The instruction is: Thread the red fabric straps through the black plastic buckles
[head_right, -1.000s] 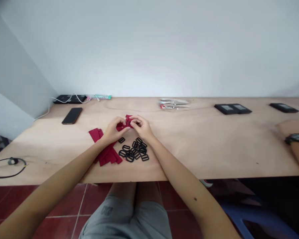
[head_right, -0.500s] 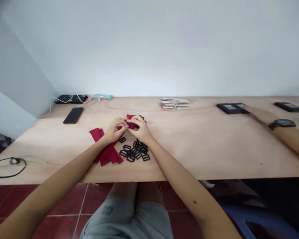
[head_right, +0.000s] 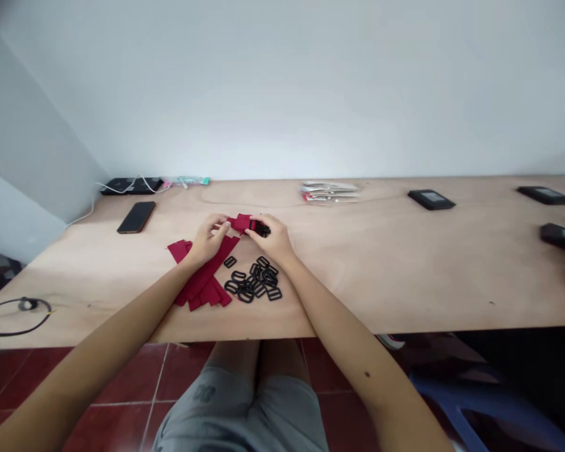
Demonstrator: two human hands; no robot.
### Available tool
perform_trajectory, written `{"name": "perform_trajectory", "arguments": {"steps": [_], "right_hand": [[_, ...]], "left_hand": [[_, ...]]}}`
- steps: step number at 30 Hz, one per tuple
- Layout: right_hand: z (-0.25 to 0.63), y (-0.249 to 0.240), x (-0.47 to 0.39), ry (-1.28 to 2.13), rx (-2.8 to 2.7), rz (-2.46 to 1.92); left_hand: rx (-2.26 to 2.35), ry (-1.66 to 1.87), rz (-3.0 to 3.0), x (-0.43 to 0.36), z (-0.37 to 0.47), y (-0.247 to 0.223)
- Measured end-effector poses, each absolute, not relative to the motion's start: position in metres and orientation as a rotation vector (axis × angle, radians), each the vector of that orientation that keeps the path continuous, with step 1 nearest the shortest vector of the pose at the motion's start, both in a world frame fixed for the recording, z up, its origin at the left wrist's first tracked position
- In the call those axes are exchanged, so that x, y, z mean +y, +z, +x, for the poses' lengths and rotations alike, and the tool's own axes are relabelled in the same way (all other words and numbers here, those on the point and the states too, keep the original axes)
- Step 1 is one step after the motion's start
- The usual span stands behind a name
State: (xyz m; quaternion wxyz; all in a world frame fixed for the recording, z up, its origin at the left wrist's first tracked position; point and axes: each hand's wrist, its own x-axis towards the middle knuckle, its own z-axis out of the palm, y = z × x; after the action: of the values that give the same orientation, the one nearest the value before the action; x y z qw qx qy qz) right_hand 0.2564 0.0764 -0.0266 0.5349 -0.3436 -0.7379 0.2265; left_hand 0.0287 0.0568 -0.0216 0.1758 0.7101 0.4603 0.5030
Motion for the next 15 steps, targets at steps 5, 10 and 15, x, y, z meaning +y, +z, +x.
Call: {"name": "perform_trajectory", "arguments": {"steps": [5,10,15], "right_hand": [[0.263,-0.035,0.089,0.427,-1.725,-0.915],[0.27,-0.046,0.102,0.284,-1.946,-1.08],[0.269,-0.054,0.107,0.217,-2.007,-1.112]], "left_hand": [[1.389,1.442,2.049,0.058,0.029,-0.027],[1.52,1.426,2.041,0.058,0.027,-0.028],[1.712,1.47,1.985,0.05,0.032,-0.022]]}}
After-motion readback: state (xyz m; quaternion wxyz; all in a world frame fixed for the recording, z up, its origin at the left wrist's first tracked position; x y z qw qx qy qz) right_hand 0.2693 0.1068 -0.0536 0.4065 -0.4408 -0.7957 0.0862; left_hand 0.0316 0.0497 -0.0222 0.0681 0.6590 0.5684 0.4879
